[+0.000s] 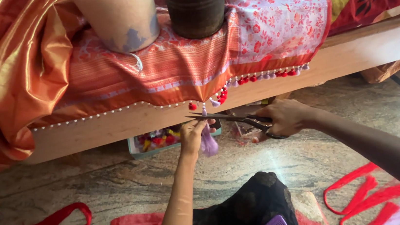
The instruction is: Tying decorative tassels onto the border of a saree.
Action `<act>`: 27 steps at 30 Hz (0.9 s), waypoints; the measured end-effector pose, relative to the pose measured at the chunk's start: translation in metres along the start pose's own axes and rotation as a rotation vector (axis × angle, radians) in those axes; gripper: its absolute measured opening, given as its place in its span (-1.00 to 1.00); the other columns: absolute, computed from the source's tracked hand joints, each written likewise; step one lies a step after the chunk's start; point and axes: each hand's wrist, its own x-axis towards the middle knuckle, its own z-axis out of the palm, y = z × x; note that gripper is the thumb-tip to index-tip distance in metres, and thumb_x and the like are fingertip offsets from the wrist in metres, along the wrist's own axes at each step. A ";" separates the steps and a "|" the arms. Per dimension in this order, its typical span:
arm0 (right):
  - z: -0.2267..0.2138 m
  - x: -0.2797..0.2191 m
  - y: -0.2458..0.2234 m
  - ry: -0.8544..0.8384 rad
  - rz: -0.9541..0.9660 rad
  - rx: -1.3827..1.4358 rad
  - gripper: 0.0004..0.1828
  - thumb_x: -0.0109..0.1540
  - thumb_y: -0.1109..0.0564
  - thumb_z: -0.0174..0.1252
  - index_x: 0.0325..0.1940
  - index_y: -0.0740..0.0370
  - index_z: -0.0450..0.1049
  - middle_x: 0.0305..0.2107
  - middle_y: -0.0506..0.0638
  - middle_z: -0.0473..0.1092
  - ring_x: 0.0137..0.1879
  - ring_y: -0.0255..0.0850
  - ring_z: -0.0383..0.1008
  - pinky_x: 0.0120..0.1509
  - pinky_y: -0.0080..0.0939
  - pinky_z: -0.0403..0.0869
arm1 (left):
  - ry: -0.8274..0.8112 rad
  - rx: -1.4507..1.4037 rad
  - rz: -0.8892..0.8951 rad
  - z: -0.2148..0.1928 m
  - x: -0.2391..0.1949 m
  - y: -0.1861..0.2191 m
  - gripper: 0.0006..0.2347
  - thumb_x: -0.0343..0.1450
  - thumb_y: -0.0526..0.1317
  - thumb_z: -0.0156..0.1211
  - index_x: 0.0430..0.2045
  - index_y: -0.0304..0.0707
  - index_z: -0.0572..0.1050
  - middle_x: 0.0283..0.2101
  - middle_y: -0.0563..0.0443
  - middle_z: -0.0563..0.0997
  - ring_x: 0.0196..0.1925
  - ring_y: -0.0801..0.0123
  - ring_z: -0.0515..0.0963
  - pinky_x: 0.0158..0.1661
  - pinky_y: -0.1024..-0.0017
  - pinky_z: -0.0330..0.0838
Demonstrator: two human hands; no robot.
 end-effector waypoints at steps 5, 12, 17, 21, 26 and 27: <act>0.005 0.004 0.003 -0.004 0.019 -0.017 -0.14 -0.09 -0.64 0.22 0.03 -0.04 0.51 -0.35 0.09 0.55 -0.13 0.08 0.58 0.01 0.18 0.49 | 0.005 0.012 0.005 0.005 -0.002 0.009 -0.82 0.49 -0.31 0.12 -0.28 -0.50 0.63 -0.29 -0.12 0.72 -0.41 0.38 0.67 -0.33 0.45 0.59; 0.018 0.016 0.012 -0.073 0.048 -0.047 -0.26 0.02 -0.63 0.16 -0.23 0.05 0.59 -0.57 0.08 0.49 -0.34 0.11 0.57 -0.22 0.22 0.45 | 0.013 -0.042 -0.018 0.011 0.004 0.010 -0.86 0.48 -0.33 0.16 -0.31 -0.50 0.62 -0.33 -0.11 0.68 -0.40 0.42 0.63 -0.34 0.41 0.63; 0.009 0.011 -0.002 -0.051 0.022 -0.138 -0.29 0.03 -0.61 0.21 -0.34 0.07 0.61 -0.60 0.04 0.48 -0.41 -0.01 0.55 -0.25 0.10 0.47 | 0.020 0.035 0.043 0.001 0.015 -0.020 -0.85 0.48 -0.33 0.15 -0.33 -0.52 0.62 -0.35 -0.12 0.69 -0.37 0.36 0.67 -0.28 0.41 0.61; 0.034 0.001 0.002 0.024 0.062 -0.126 -0.26 0.01 -0.58 0.32 -0.30 0.15 0.50 -0.57 0.08 0.48 -0.42 0.01 0.52 -0.29 0.07 0.52 | 0.073 0.182 0.054 -0.001 -0.001 -0.031 -0.80 0.49 -0.30 0.11 -0.35 -0.55 0.63 -0.35 -0.14 0.72 -0.33 0.31 0.72 -0.22 0.41 0.62; 0.143 -0.043 0.026 -0.166 -0.150 0.240 -0.57 0.07 -0.29 0.26 -0.41 0.11 0.61 -0.54 0.01 0.56 -0.40 -0.07 0.59 -0.24 0.03 0.49 | 0.214 0.062 -0.053 -0.030 -0.028 -0.043 -0.77 0.49 -0.24 0.10 -0.22 -0.52 0.60 -0.28 -0.17 0.71 -0.29 0.27 0.73 -0.20 0.38 0.63; 0.179 -0.051 0.036 -0.231 -0.219 0.410 -0.77 0.07 -0.08 0.28 -0.37 0.09 0.64 -0.50 0.00 0.59 -0.38 -0.11 0.61 -0.23 0.01 0.50 | 0.229 -0.005 -0.077 -0.037 -0.032 -0.044 -0.75 0.50 -0.22 0.09 -0.16 -0.51 0.59 -0.25 -0.18 0.70 -0.28 0.27 0.72 -0.18 0.37 0.63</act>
